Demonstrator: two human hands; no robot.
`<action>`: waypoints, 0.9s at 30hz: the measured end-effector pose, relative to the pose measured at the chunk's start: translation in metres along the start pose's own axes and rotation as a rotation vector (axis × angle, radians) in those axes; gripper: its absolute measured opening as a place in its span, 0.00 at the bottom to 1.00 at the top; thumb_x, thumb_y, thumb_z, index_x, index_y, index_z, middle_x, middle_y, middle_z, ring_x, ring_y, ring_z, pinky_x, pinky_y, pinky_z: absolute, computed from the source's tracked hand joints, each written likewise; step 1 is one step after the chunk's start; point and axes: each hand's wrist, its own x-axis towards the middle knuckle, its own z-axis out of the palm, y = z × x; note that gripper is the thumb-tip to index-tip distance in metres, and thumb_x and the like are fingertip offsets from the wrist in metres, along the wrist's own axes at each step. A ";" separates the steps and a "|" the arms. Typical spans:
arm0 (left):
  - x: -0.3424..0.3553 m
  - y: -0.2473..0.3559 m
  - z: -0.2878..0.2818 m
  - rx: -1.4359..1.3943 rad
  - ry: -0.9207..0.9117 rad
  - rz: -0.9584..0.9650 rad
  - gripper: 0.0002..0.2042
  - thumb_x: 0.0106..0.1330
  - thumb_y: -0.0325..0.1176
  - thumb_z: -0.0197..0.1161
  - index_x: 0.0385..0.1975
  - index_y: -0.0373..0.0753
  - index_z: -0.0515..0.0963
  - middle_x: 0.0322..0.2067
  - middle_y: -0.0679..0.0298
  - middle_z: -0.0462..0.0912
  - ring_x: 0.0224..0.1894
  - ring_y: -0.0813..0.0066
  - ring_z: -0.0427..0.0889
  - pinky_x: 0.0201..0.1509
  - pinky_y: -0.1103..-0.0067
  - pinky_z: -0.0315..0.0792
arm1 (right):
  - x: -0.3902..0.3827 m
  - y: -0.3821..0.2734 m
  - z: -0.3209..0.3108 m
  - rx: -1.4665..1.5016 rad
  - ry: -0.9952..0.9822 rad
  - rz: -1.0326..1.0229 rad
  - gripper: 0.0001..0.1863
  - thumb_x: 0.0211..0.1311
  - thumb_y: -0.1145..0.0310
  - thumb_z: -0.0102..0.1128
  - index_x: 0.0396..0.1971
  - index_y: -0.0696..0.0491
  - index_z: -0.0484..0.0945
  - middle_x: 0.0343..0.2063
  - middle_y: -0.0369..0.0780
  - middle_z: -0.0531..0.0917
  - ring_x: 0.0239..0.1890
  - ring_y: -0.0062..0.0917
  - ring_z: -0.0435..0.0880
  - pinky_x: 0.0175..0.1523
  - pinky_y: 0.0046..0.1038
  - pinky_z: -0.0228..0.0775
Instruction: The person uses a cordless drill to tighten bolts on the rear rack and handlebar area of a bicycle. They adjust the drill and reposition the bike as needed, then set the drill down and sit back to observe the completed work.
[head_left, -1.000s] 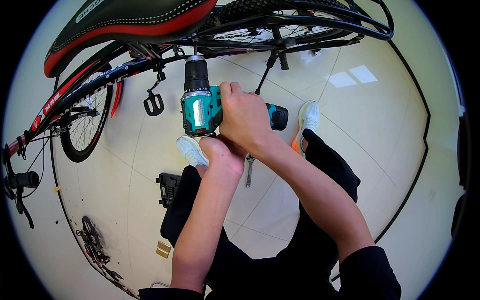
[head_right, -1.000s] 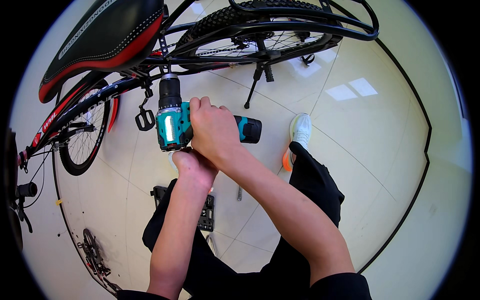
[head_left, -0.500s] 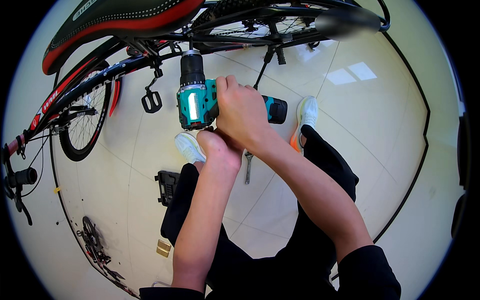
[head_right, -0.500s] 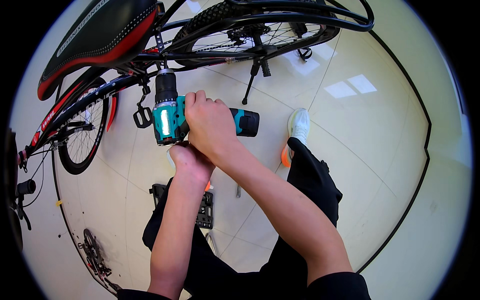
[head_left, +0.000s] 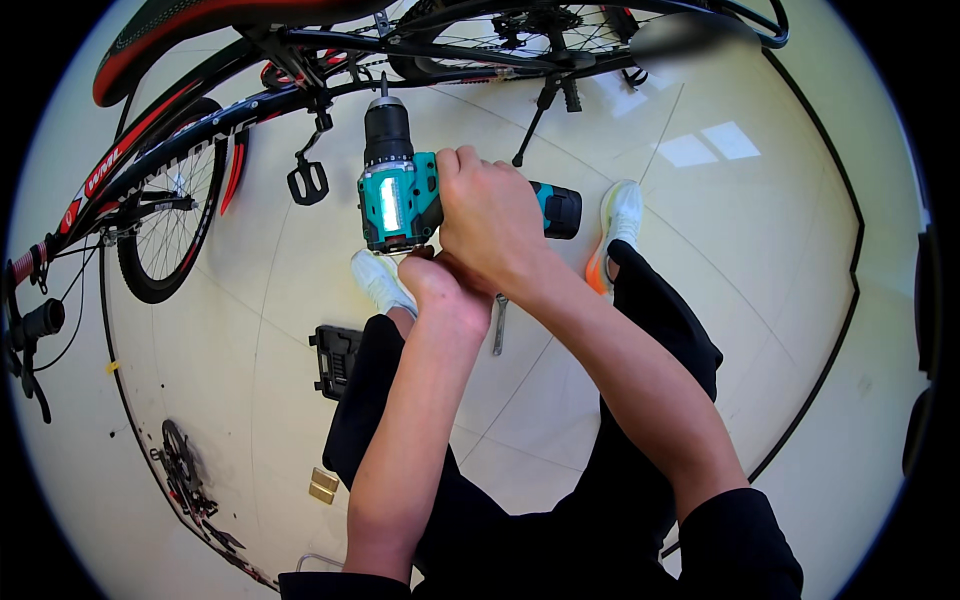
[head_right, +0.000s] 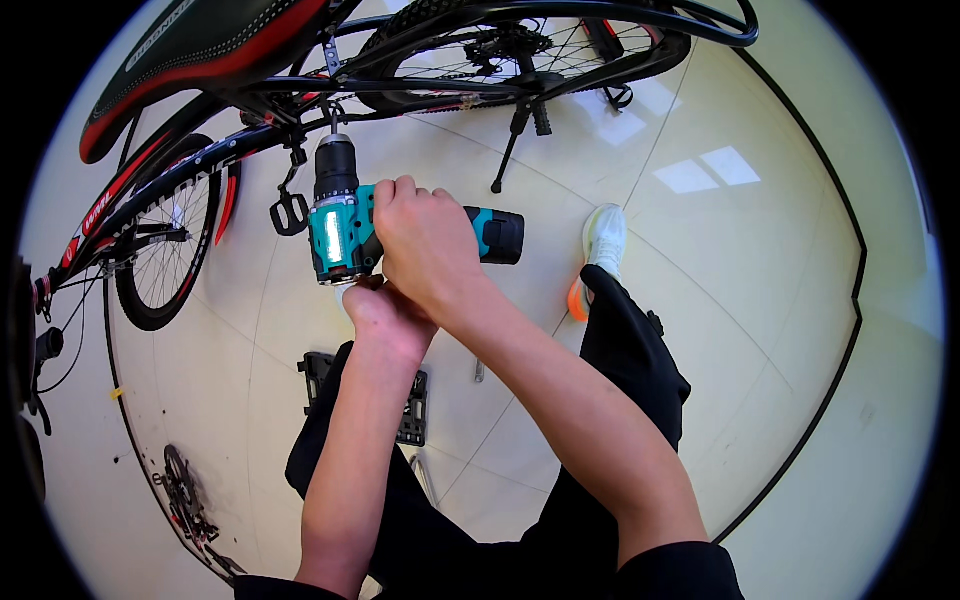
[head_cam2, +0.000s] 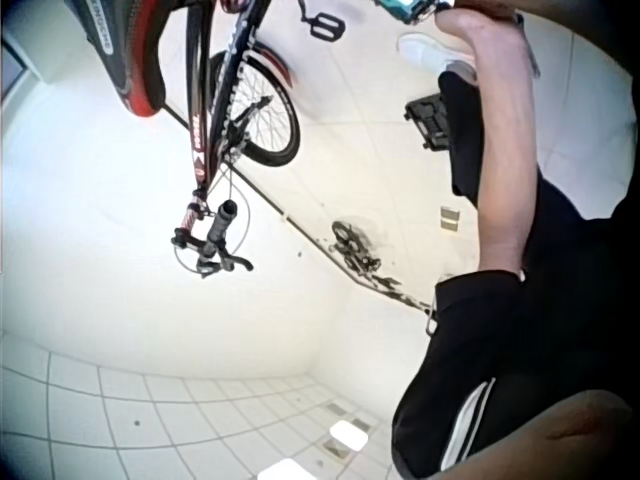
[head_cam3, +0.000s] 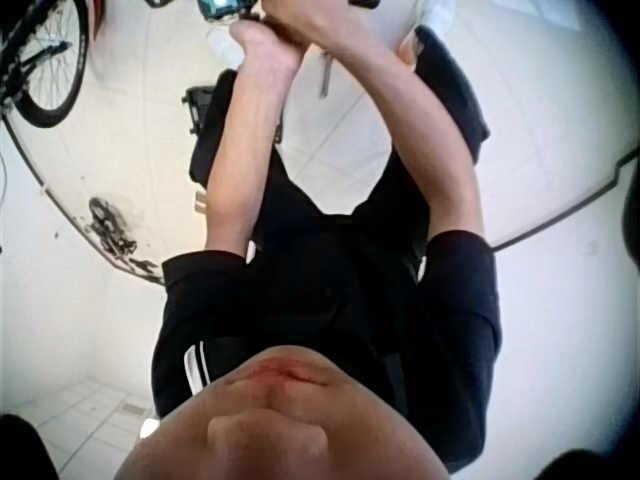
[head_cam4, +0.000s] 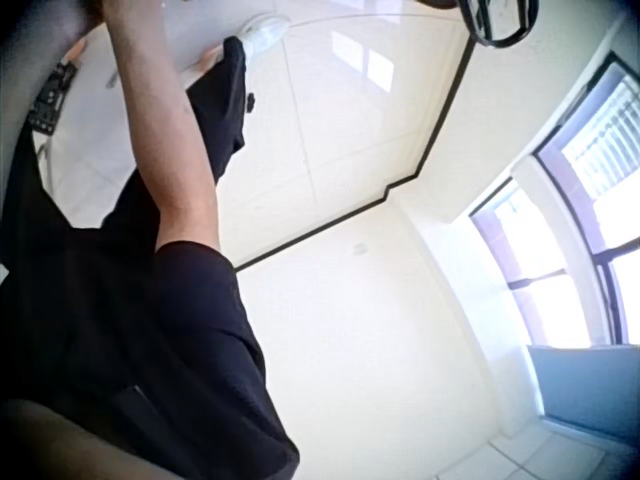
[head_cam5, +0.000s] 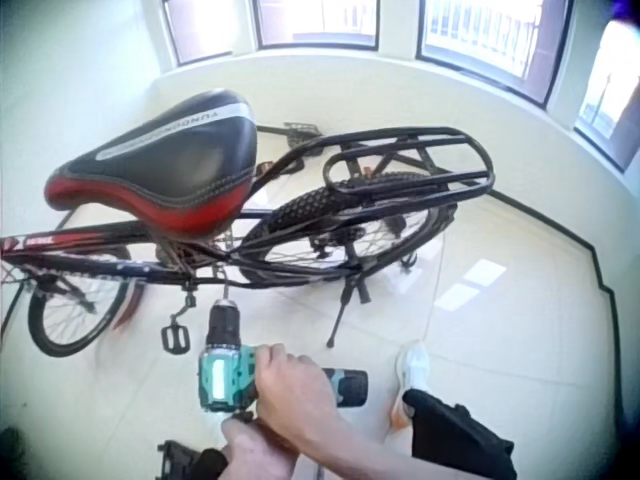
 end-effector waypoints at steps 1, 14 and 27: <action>0.000 0.000 -0.001 0.006 -0.001 -0.002 0.24 0.72 0.43 0.28 0.64 0.45 0.62 0.60 0.58 0.70 0.61 0.63 0.73 0.62 0.64 0.70 | -0.001 0.000 0.000 -0.002 -0.005 0.012 0.18 0.34 0.79 0.63 0.32 0.58 0.72 0.28 0.44 0.79 0.27 0.37 0.82 0.36 0.31 0.74; -0.011 -0.003 0.007 0.088 0.026 -0.012 0.24 0.71 0.43 0.28 0.60 0.44 0.65 0.57 0.58 0.73 0.59 0.63 0.74 0.59 0.64 0.71 | -0.006 0.004 -0.007 0.014 0.019 0.063 0.16 0.36 0.79 0.61 0.32 0.58 0.72 0.27 0.44 0.78 0.25 0.37 0.81 0.36 0.32 0.73; 0.004 0.002 0.005 0.131 0.026 0.027 0.28 0.69 0.44 0.27 0.64 0.40 0.61 0.62 0.57 0.69 0.64 0.63 0.69 0.66 0.65 0.64 | 0.006 0.006 -0.007 0.014 0.069 0.025 0.16 0.36 0.79 0.61 0.30 0.57 0.72 0.26 0.44 0.78 0.25 0.36 0.81 0.36 0.31 0.73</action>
